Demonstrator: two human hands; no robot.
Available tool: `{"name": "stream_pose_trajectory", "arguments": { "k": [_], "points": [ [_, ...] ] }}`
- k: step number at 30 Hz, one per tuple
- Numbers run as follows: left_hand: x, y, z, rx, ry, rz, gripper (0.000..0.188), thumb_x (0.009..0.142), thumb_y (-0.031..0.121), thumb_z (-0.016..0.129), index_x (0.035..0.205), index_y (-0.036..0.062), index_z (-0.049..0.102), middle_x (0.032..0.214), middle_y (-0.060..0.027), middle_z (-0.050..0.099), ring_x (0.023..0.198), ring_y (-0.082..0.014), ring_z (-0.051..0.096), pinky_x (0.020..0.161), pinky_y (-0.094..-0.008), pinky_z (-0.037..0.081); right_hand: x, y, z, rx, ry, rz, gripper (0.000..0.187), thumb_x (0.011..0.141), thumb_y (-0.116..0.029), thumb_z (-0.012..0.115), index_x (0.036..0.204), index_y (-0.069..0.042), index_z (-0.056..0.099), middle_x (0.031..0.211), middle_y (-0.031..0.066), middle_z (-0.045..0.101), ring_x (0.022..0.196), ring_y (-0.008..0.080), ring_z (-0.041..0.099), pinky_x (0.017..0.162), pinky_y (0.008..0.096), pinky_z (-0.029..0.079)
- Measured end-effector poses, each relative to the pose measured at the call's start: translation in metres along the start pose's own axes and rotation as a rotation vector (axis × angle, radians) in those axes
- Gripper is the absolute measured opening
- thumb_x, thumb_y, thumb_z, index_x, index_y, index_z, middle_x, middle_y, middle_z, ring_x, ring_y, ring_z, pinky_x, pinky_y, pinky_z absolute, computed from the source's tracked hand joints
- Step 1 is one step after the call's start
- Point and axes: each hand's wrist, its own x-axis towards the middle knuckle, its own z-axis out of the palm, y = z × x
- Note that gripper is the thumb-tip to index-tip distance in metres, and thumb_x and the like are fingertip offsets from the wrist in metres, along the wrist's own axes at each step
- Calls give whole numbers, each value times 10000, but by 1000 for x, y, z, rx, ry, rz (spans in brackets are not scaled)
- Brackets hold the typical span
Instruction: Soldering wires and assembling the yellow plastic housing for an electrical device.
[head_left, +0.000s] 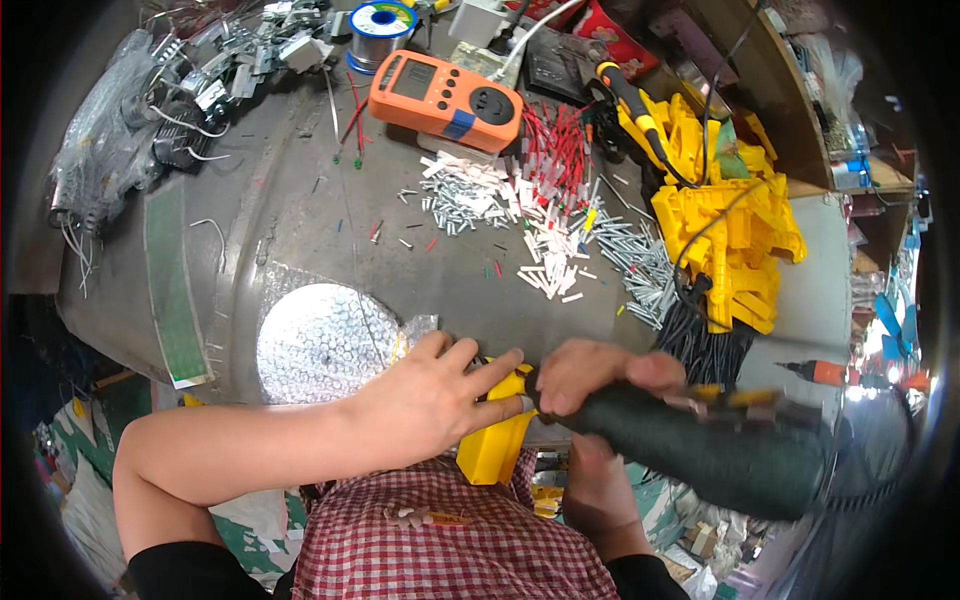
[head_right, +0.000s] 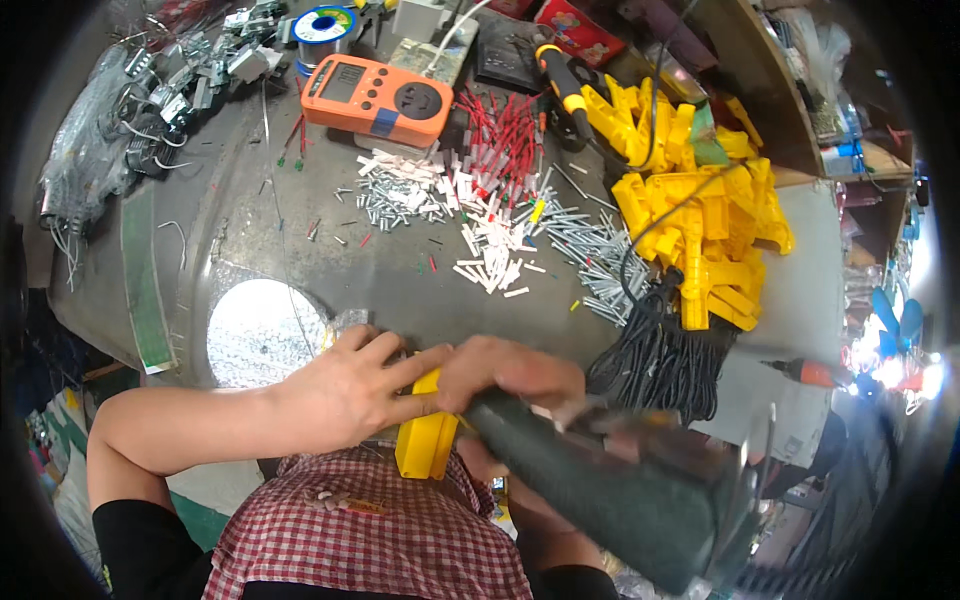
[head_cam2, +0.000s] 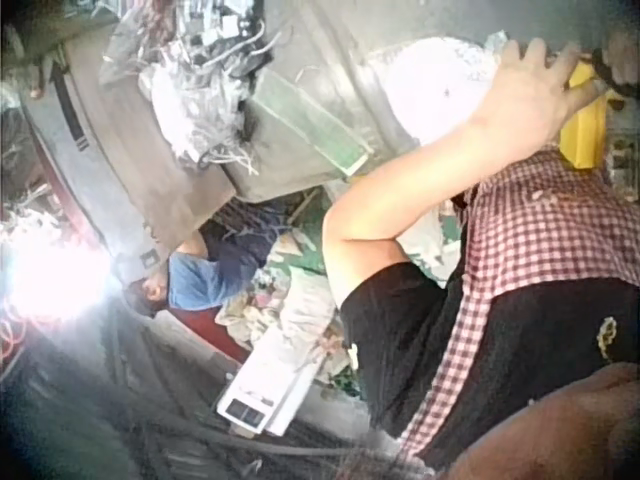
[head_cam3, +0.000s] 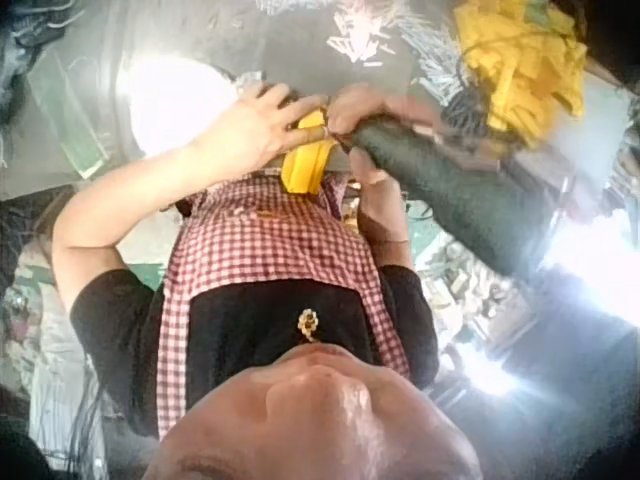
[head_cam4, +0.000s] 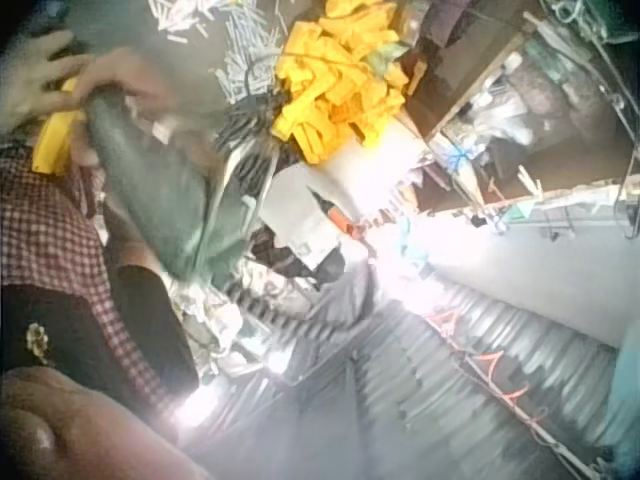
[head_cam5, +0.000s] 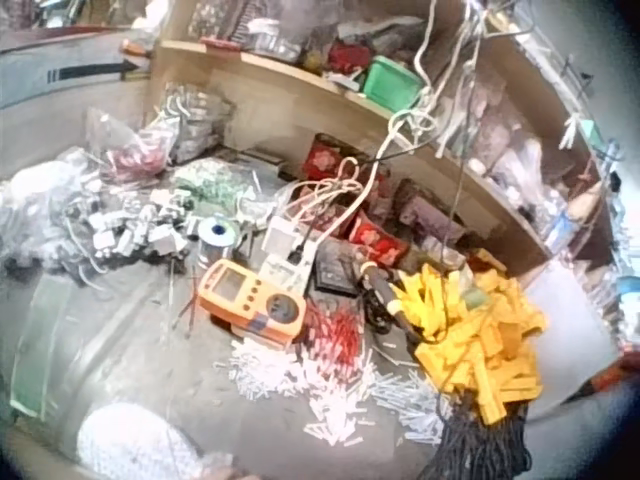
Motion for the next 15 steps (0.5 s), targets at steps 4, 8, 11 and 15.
{"name": "stream_pose_trajectory", "arguments": {
  "k": [4,8,11,15],
  "points": [
    [3,3,-1,66,-10,36,444,800,186,536,1240,223,586,1216,-110,531,932,-243,529,806,-363,424,2,10,-5,14,-5,23,592,811,-287,741,1248,-106,386,742,124,615,627,245,580,592,404,495],
    [4,9,1,72,2,43,386,790,185,542,1171,200,607,1214,-116,524,931,-254,524,819,-379,418,-12,19,-3,-247,79,24,612,793,-220,753,1261,-75,387,812,122,613,714,241,579,657,386,480],
    [4,17,-3,62,-26,-44,278,764,173,573,1040,159,606,1225,-125,507,932,-282,521,835,-419,410,-22,0,10,45,180,172,590,801,-209,740,1253,-64,390,855,97,618,794,215,593,778,361,478],
    [4,21,-1,137,-65,-106,375,770,142,562,1141,178,597,1240,-128,495,942,-293,518,832,-437,412,-2,-26,8,-539,40,375,280,790,-170,710,1004,-55,572,888,62,626,848,143,604,928,291,407]
  ]
}}
